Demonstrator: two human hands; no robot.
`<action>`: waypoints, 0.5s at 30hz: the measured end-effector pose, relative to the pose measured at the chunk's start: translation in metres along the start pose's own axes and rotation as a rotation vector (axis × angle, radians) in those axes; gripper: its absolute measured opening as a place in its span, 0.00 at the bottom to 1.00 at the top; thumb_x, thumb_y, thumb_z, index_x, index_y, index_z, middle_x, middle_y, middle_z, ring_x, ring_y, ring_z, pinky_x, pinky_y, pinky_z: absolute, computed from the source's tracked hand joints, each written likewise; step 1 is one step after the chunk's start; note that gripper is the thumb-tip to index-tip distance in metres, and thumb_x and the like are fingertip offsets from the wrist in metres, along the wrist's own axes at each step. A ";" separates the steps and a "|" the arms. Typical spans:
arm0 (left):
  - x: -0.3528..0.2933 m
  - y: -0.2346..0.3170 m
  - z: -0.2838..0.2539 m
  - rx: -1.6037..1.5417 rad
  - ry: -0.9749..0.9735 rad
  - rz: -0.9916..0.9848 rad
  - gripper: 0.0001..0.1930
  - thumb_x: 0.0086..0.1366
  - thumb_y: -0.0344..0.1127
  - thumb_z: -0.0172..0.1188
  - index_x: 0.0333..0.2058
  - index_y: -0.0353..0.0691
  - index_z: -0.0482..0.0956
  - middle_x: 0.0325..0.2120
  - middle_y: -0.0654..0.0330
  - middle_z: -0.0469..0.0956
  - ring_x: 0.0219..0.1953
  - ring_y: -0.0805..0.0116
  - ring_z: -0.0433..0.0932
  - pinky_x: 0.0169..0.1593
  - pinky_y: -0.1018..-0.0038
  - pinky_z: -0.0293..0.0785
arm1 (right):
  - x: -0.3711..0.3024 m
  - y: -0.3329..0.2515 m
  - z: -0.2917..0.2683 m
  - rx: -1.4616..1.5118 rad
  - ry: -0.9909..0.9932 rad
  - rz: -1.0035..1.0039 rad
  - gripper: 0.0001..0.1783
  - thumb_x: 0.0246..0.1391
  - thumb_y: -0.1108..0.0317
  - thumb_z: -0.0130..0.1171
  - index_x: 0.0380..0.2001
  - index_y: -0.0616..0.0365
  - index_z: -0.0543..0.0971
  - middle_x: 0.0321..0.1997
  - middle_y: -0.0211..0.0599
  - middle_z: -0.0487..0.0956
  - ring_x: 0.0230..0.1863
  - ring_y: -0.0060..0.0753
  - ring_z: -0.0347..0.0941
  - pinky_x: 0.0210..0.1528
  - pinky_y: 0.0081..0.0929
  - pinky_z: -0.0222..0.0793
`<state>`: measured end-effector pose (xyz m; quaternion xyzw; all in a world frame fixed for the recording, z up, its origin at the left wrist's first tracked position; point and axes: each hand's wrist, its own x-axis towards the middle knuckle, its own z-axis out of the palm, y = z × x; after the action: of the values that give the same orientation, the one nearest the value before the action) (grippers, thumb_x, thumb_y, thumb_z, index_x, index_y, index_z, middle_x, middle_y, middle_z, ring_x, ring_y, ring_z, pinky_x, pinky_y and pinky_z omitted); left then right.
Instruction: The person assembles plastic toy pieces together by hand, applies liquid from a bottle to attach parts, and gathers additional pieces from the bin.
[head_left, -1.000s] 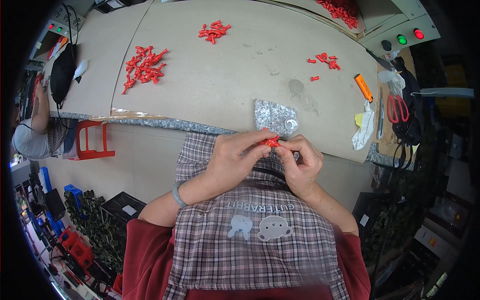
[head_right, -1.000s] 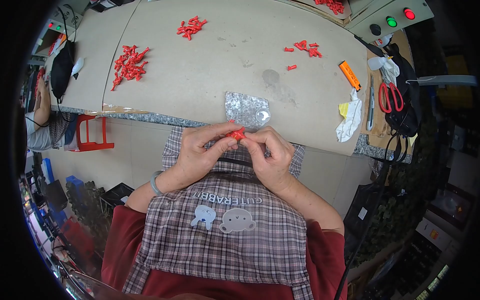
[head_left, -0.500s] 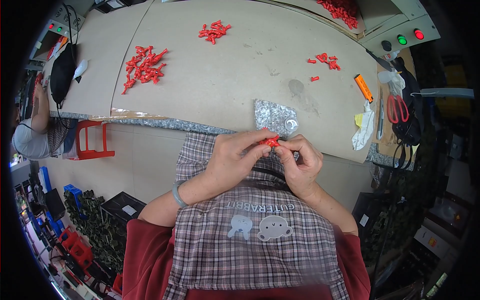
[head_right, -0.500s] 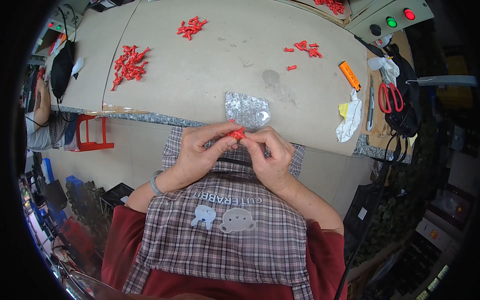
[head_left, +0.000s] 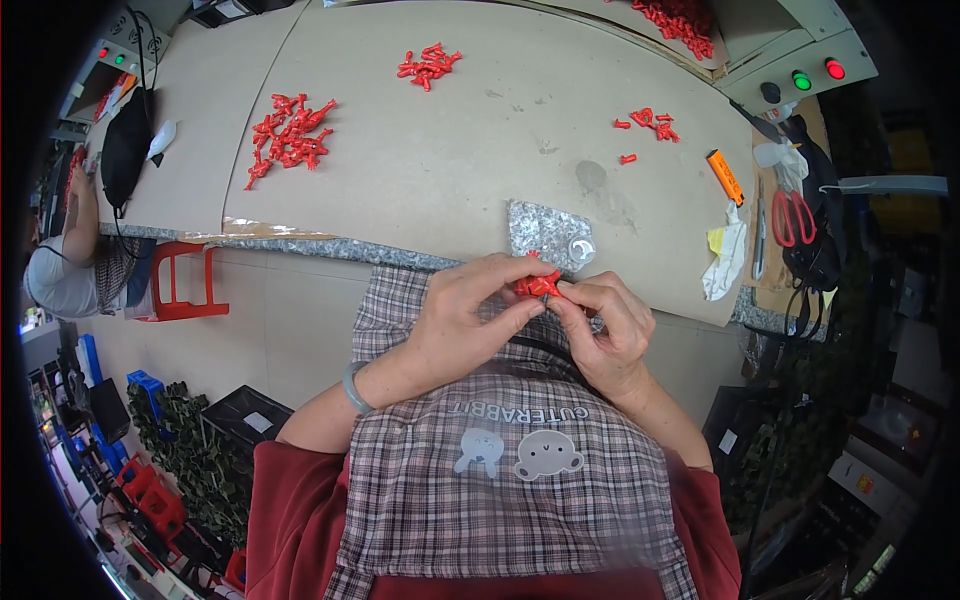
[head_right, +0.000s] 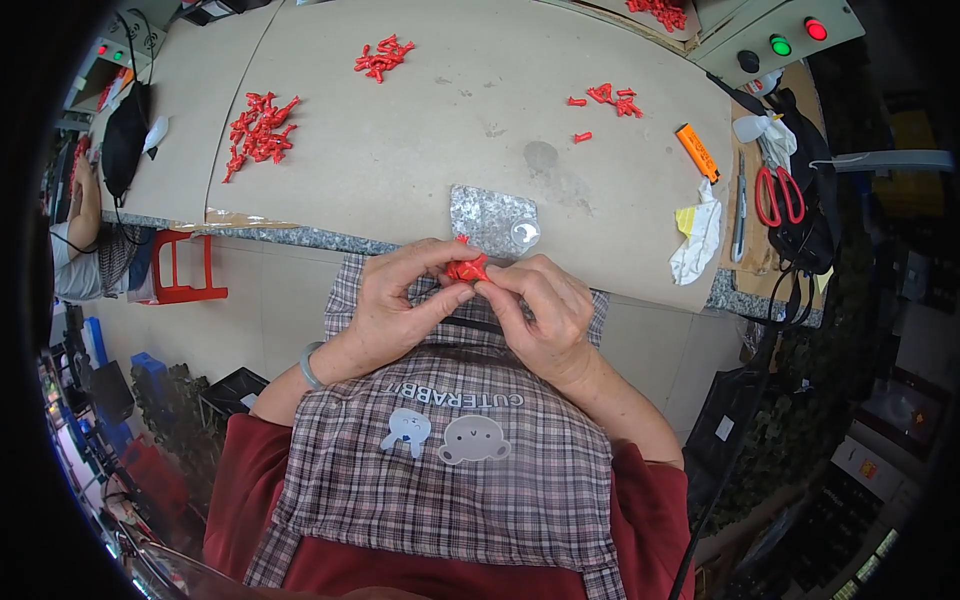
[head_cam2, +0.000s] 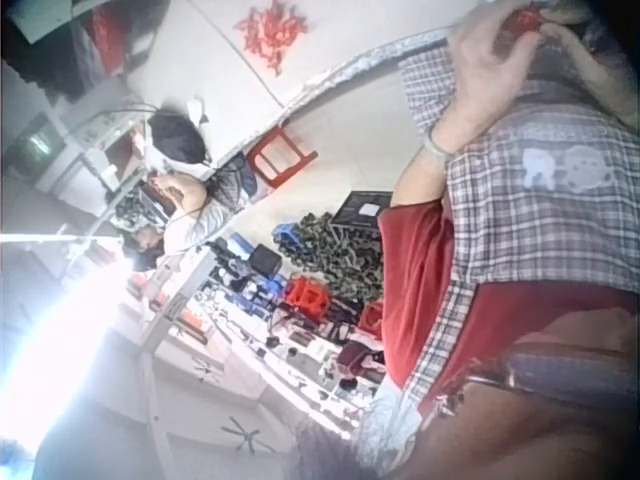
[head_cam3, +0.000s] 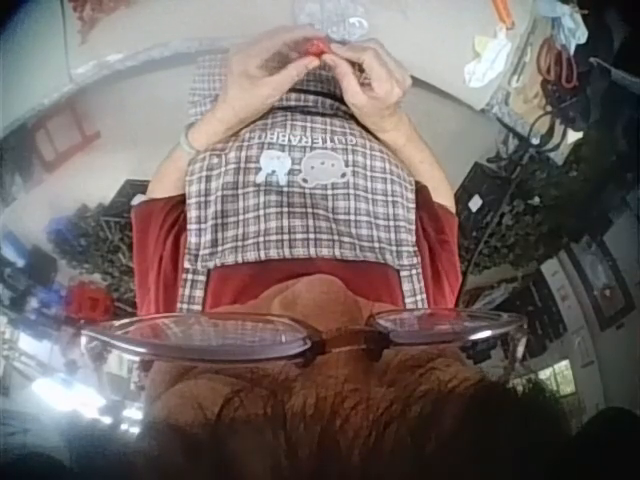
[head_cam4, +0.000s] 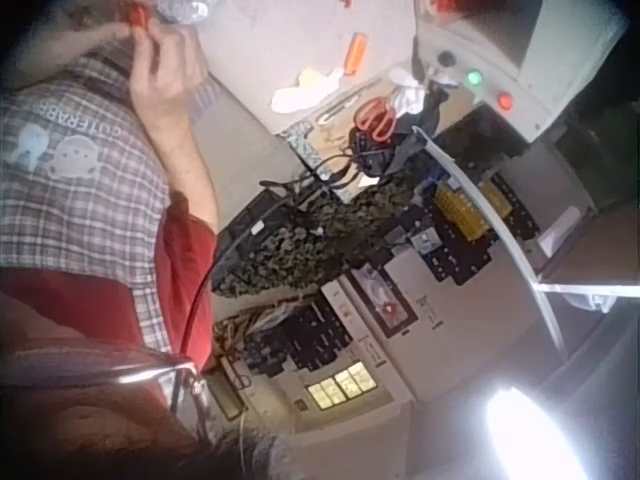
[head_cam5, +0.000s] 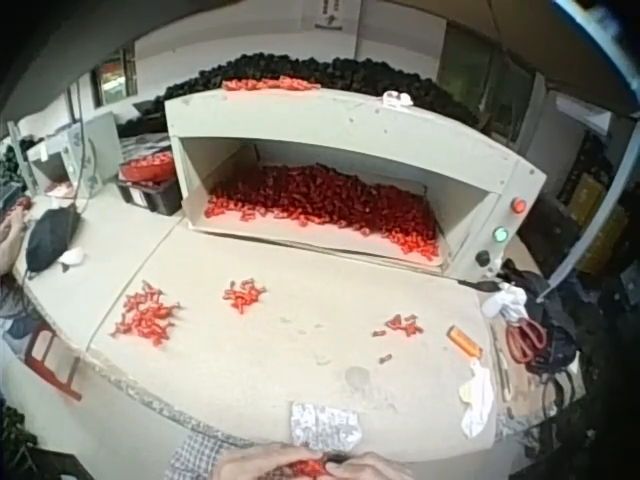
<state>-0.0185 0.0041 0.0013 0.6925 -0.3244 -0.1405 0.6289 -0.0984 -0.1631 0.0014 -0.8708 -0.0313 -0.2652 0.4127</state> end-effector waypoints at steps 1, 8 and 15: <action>-0.001 0.002 0.001 0.010 0.000 -0.054 0.16 0.58 0.25 0.65 0.47 0.35 0.80 0.37 0.54 0.83 0.36 0.69 0.82 0.40 0.76 0.78 | 0.002 0.000 0.000 0.000 0.000 -0.001 0.10 0.43 0.77 0.72 0.29 0.61 0.80 0.25 0.37 0.80 0.23 0.29 0.77 0.22 0.23 0.69; -0.004 -0.005 0.003 -0.053 0.016 -0.139 0.19 0.61 0.25 0.64 0.51 0.33 0.75 0.38 0.57 0.82 0.38 0.72 0.80 0.42 0.77 0.77 | 0.006 -0.006 -0.002 -0.055 -0.021 -0.018 0.20 0.39 0.72 0.75 0.37 0.61 0.79 0.28 0.36 0.80 0.27 0.31 0.78 0.26 0.24 0.73; 0.001 -0.006 -0.009 -0.601 -0.045 -0.423 0.15 0.71 0.32 0.53 0.54 0.35 0.73 0.34 0.54 0.82 0.30 0.75 0.78 0.33 0.81 0.73 | 0.009 0.000 -0.012 -0.022 0.026 0.017 0.18 0.42 0.76 0.72 0.39 0.62 0.78 0.33 0.39 0.79 0.27 0.29 0.76 0.26 0.22 0.73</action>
<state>-0.0107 0.0109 -0.0025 0.5252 -0.1321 -0.3717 0.7540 -0.0960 -0.1737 0.0120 -0.8720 -0.0155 -0.2731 0.4059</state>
